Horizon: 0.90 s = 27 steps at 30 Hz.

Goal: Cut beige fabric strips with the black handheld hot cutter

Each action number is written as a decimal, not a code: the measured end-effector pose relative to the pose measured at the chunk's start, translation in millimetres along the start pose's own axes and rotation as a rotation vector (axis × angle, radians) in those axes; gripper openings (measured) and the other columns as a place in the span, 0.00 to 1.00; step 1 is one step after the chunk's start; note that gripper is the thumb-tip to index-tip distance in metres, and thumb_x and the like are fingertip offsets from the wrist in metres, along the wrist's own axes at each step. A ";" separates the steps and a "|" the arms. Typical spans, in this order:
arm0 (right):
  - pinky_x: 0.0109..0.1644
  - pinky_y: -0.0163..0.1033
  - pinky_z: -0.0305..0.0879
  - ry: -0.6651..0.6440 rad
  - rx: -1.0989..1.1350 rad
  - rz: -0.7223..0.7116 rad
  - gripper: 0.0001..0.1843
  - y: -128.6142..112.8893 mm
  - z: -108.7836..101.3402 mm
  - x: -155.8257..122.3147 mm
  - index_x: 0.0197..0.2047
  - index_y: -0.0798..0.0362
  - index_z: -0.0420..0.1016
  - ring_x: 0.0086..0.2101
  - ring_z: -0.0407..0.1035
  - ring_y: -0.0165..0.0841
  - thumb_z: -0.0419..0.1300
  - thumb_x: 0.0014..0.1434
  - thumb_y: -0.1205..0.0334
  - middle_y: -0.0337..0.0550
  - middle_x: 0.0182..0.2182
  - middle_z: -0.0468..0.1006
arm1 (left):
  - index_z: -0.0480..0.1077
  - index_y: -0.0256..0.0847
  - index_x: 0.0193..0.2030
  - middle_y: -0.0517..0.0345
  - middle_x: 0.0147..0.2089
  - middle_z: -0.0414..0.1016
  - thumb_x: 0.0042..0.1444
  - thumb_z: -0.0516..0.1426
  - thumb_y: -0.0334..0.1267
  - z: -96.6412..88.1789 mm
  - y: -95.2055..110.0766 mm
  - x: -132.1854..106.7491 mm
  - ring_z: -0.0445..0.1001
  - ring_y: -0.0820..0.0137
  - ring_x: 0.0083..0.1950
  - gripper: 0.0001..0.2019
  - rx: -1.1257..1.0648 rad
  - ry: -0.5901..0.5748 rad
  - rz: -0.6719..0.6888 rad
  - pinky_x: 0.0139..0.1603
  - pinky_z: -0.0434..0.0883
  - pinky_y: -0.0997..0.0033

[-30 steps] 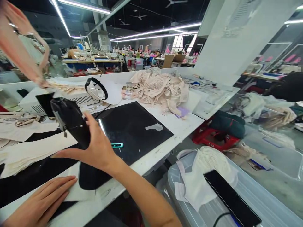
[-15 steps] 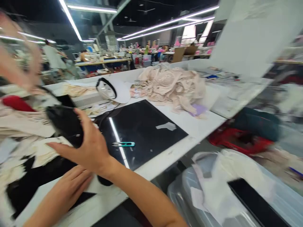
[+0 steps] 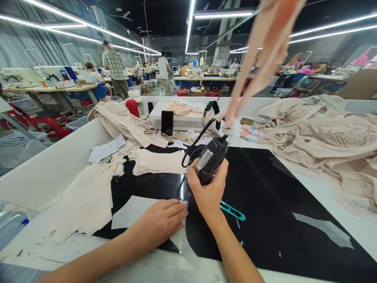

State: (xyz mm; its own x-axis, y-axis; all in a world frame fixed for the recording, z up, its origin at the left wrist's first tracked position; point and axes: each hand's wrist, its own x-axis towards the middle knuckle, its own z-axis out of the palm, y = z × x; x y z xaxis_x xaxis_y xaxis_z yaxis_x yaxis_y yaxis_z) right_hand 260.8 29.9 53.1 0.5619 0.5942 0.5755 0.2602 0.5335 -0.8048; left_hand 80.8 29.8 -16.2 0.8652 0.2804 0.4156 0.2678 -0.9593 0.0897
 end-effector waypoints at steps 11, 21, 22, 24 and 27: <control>0.34 0.42 0.77 -0.029 0.137 0.000 0.27 9.6 -13.6 -0.6 0.62 0.43 0.66 0.27 0.74 0.31 0.71 0.65 0.55 0.31 0.35 0.77 | 0.74 0.34 0.55 0.50 0.57 0.83 0.77 0.55 0.32 8.0 6.6 1.8 0.81 0.62 0.57 0.08 -0.004 0.002 -0.017 0.54 0.79 0.62; 0.30 0.39 0.76 -0.024 0.260 0.028 0.23 -2.2 -11.7 -2.1 0.58 0.43 0.74 0.25 0.74 0.30 0.74 0.63 0.54 0.33 0.33 0.78 | 0.74 0.36 0.55 0.50 0.56 0.83 0.77 0.55 0.33 8.7 7.0 1.1 0.80 0.65 0.58 0.07 0.007 0.048 -0.015 0.53 0.80 0.64; 0.30 0.39 0.77 -0.031 0.263 0.025 0.23 -1.5 -12.0 -2.7 0.58 0.43 0.75 0.25 0.74 0.30 0.74 0.63 0.55 0.33 0.33 0.79 | 0.74 0.36 0.55 0.51 0.56 0.83 0.77 0.55 0.32 9.0 6.7 1.3 0.81 0.65 0.58 0.07 0.008 0.057 -0.015 0.53 0.80 0.64; 0.31 0.39 0.77 -0.042 0.257 0.020 0.24 0.5 -12.9 -4.1 0.60 0.42 0.75 0.26 0.74 0.30 0.74 0.64 0.55 0.32 0.34 0.79 | 0.74 0.36 0.55 0.51 0.56 0.83 0.77 0.55 0.32 9.4 6.4 1.7 0.81 0.65 0.57 0.07 0.008 0.067 -0.015 0.52 0.81 0.65; 0.32 0.38 0.78 -0.042 0.245 0.003 0.25 3.2 -14.0 -5.5 0.62 0.41 0.74 0.27 0.74 0.30 0.74 0.65 0.55 0.32 0.34 0.79 | 0.74 0.36 0.54 0.51 0.55 0.83 0.77 0.55 0.32 9.8 6.7 1.5 0.81 0.65 0.57 0.07 0.014 0.074 -0.021 0.52 0.81 0.64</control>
State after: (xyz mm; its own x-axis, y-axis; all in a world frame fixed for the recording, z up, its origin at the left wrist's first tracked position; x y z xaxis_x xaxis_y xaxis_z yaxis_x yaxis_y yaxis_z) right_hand 269.5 19.9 45.4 0.5280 0.6177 0.5828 0.0579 0.6584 -0.7504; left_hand 88.0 24.1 -23.8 0.8258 0.2971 0.4794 0.2922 -0.9524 0.0869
